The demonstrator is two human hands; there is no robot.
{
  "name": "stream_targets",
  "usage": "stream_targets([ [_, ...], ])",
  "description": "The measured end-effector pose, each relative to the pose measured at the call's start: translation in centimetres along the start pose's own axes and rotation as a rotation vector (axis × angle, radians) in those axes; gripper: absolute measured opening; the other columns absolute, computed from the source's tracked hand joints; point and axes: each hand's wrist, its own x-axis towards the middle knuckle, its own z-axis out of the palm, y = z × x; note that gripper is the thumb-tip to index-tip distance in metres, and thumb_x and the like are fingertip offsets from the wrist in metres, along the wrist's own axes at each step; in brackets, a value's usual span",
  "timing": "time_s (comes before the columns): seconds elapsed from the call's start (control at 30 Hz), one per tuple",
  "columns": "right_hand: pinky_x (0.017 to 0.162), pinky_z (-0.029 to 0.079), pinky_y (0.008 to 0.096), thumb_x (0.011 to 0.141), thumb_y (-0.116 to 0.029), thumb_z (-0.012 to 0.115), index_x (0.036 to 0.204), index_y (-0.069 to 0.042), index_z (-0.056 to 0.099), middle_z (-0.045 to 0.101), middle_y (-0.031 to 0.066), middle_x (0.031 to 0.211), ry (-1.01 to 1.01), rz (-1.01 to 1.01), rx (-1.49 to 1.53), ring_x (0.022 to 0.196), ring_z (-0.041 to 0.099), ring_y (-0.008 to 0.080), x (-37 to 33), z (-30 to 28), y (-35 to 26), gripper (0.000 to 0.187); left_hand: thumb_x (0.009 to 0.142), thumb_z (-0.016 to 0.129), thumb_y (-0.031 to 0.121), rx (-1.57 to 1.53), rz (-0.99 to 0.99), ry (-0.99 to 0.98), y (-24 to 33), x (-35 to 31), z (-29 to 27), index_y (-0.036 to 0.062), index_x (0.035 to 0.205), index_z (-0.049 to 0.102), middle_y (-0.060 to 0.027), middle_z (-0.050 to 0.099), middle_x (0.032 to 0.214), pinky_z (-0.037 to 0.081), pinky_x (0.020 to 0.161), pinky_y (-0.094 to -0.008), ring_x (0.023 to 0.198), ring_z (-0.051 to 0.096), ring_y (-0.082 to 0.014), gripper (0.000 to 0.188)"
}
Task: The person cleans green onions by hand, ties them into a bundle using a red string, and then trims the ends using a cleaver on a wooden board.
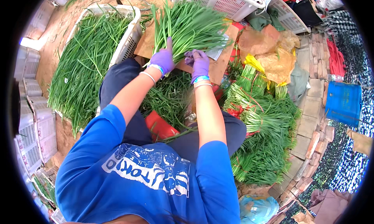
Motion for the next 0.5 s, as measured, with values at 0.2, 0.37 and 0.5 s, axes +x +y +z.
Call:
stream_targets([
  [0.2, 0.051, 0.049, 0.0286, 0.087, -0.016, 0.047, 0.092, -0.001, 0.051, 0.061, 0.0113, 0.078, 0.192, 0.050, 0.214, 0.055, 0.056, 0.0148, -2.0, 0.6, 2.0, 0.016, 0.058, 0.072, 0.021, -0.472, -0.093, -0.324, -1.3, 3.2, -3.5, -0.0050, 0.135, 0.006, -0.0231, 0.056, 0.103, 0.045, 0.079, -0.0338, 0.094, 0.056, -0.0273, 0.105],
  [0.37, 0.058, 0.049, 0.0254, 0.084, -0.011, 0.051, 0.086, -0.001, 0.055, 0.057, 0.0049, 0.078, -0.039, -0.069, -0.026, 0.062, 0.055, 0.0127, -2.2, -0.1, 4.3, 0.011, 0.064, 0.067, 0.011, -1.071, -0.218, -0.426, -2.2, 4.3, -1.8, -0.0020, 0.112, 0.045, -0.0123, 0.060, 0.078, 0.052, 0.057, -0.0353, 0.064, 0.060, -0.0225, 0.054],
  [0.5, 0.059, 0.048, 0.0238, 0.082, -0.008, 0.050, 0.087, -0.001, 0.055, 0.057, 0.0030, 0.079, -0.079, 0.013, -0.020, 0.066, 0.055, 0.0124, -2.6, 0.1, 4.4, 0.010, 0.068, 0.063, 0.009, -1.360, -0.395, -0.602, -1.5, 2.6, -2.9, 0.0012, 0.088, 0.056, -0.0100, 0.060, 0.070, 0.053, 0.049, -0.0353, 0.054, 0.059, -0.0220, 0.023],
])
